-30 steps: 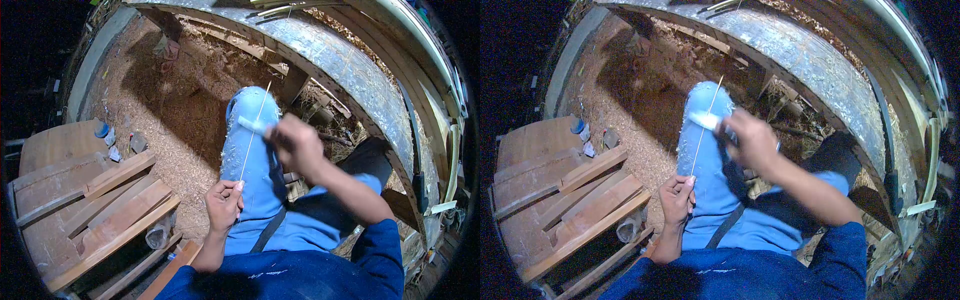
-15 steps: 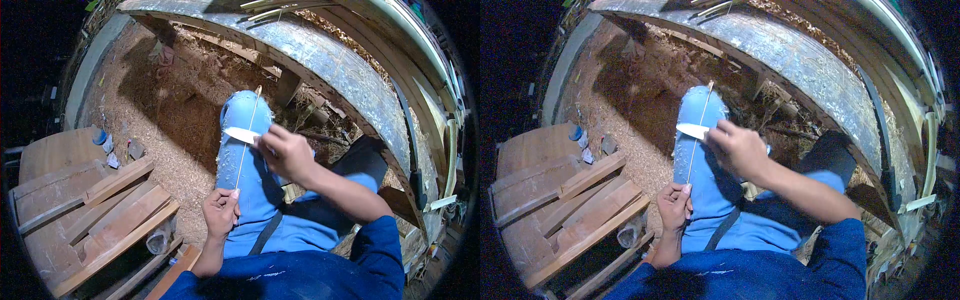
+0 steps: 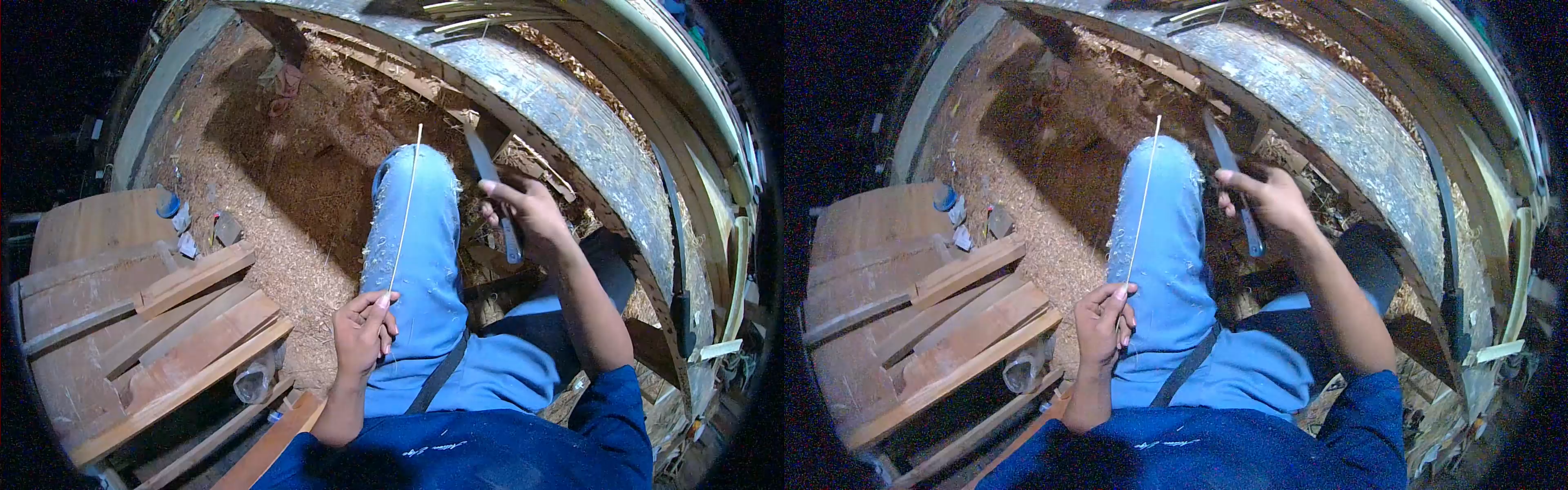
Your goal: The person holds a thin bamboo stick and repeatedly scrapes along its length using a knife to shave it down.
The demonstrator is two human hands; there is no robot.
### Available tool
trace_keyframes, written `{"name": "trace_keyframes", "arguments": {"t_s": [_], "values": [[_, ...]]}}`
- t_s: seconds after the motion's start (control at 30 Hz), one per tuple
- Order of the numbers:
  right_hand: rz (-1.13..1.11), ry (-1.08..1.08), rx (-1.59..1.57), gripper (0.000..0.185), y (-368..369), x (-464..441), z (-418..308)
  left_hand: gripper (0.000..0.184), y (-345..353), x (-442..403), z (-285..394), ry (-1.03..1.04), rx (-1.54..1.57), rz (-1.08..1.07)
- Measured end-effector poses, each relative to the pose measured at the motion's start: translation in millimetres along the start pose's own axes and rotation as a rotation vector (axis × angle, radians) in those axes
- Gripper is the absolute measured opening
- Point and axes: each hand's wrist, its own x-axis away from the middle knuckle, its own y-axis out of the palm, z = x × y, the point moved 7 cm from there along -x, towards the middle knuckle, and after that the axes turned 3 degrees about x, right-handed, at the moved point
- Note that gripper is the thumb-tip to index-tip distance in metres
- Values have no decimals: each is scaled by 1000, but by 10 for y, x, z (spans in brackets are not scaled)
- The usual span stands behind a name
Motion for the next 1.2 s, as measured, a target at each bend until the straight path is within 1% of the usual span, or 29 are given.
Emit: {"name": "trace_keyframes", "arguments": {"t_s": [0.03, 0.07, 0.1, 0.17, 0.2, 0.23, 0.3, 0.33, 0.37, 0.43, 0.47, 0.5, 0.57, 0.6, 0.63, 0.67, 0.7, 0.77, 0.83, 0.9, 0.97, 1.03, 1.1, 1.17, 1.2], "values": [[-42, 20, -221, 46, 71, 64, -40, 20, 9, 14, 16, -7, 0, -11], [63, 106, -394, 46, 110, 148, -26, 20, 5, 31, 19, -5, 2, -3], [56, 105, -392, 46, 103, 214, -30, 20, 33, 40, 34, 19, -8, -21], [-292, 142, -264, 46, 278, 373, -4, 20, 62, 45, 56, 45, -20, -38], [-344, 138, -200, 51, 348, 436, 14, 21, 64, 43, 43, 22, -43, -30], [-325, 101, 22, 50, 389, 501, 26, 21, 68, 36, 30, -2, -67, -22], [-319, -164, 376, 44, 528, 610, 49, 21, 95, -1, 28, 2, -72, -27], [-289, -423, 516, 36, 632, 664, -2, 22, 116, -24, 38, 4, -78, -31], [-325, -294, 615, 37, 643, 706, 114, 22, 133, -52, 58, 4, -80, -32], [-299, -618, 657, 39, 748, 829, 51, 22, 157, -86, 106, -6, -139, -23], [-294, -631, 736, 40, 749, 867, 67, 22, 156, -87, 96, -7, -141, -26], [-287, -629, 735, 40, 745, 901, 56, 22, 152, -98, 81, -1, -152, -34], [-303, -672, 919, 41, 793, 983, 74, 22, 154, -99, 38, 4, -164, -46], [-248, -773, 912, 42, 809, 1031, 117, 21, 152, -73, 39, 52, -176, -58], [-246, -772, 912, 42, 825, 1063, 122, 20, 136, -42, 25, 100, -186, -67], [-246, -792, 987, 43, 859, 1098, 124, 18, 52, -34, -110, 90, -177, -61], [-247, -811, 1062, 43, 894, 1120, 133, 18, 67, 0, -94, 89, -178, -60], [-229, -816, 1083, 42, 911, 1093, 146, 18, 106, 81, -70, 67, -214, -76], [-43, -807, 1076, 37, 770, 968, 34, 19, 91, 125, -49, 71, -207, -75], [84, -741, 1142, 35, 621, 773, 0, 19, 70, 148, -66, 81, -189, -48], [52, -820, 1174, 43, 679, 828, 53, 21, 83, 133, -92, 106, -178, -44], [-139, -893, 1319, 70, 861, 943, 256, 24, 77, 109, -61, 138, -173, -39], [-161, -865, 1300, 68, 906, 937, 305, 24, 12, 140, -72, 83, -194, -38], [83, -855, 1086, 45, 690, 714, 84, 24, -52, 173, -88, 71, -192, -40], [183, -868, 1028, 44, 601, 616, -88, 24, -68, 196, -110, 61, -185, -48]]}}
